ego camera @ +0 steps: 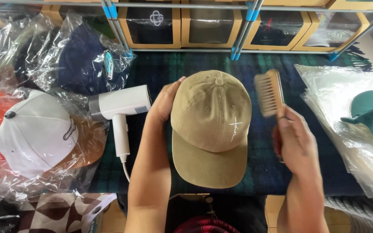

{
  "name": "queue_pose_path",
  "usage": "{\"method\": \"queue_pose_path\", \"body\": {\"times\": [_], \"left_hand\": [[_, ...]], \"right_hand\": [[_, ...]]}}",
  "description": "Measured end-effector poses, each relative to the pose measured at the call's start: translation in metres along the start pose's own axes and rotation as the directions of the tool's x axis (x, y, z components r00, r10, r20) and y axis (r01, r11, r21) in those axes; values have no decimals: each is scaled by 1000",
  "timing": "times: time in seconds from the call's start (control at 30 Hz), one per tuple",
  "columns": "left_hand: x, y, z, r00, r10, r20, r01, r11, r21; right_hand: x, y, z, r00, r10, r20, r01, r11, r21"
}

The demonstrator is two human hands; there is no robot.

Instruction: Using a wooden brush to clean the exterior and interior of a beige baseball cap.

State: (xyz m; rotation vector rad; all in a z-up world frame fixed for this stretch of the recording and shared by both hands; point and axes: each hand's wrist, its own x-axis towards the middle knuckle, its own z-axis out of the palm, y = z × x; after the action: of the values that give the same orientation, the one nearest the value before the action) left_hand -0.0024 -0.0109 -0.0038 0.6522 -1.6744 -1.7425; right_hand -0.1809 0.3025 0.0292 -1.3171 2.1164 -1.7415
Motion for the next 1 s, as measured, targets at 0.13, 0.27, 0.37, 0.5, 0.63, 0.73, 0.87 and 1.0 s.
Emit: {"method": "queue_pose_path", "body": {"times": [0.13, 0.27, 0.37, 0.5, 0.63, 0.73, 0.87, 1.0], "left_hand": [[-47, 42, 13, 966, 260, 12, -259, 965, -45], [-53, 44, 9, 973, 182, 139, -196, 976, 93], [-57, 56, 11, 994, 74, 80, -86, 982, 167], [-101, 74, 17, 975, 123, -186, -21, 881, 473], [-169, 13, 39, 781, 274, -561, -144, 953, 266], [-211, -22, 66, 911, 60, -409, -164, 961, -224], [-232, -24, 91, 970, -203, -132, 51, 705, -707], [-239, -29, 94, 974, -201, -100, 66, 681, -729]], "right_hand": [[2, -31, 7, 973, -229, 36, 227, 972, 57], [25, -29, 19, 983, 31, 179, -4, 989, -147], [27, 5, 16, 928, 315, 201, -287, 945, -154], [-1, 47, -4, 999, -16, 31, 24, 955, -295], [-21, -18, -13, 993, -22, -113, 2, 985, -171], [-32, -46, -7, 763, -597, 248, 645, 680, -348], [3, -71, 16, 472, -704, 531, 879, 328, -347], [39, -34, -9, 927, -239, 288, 362, 769, -527]]}}
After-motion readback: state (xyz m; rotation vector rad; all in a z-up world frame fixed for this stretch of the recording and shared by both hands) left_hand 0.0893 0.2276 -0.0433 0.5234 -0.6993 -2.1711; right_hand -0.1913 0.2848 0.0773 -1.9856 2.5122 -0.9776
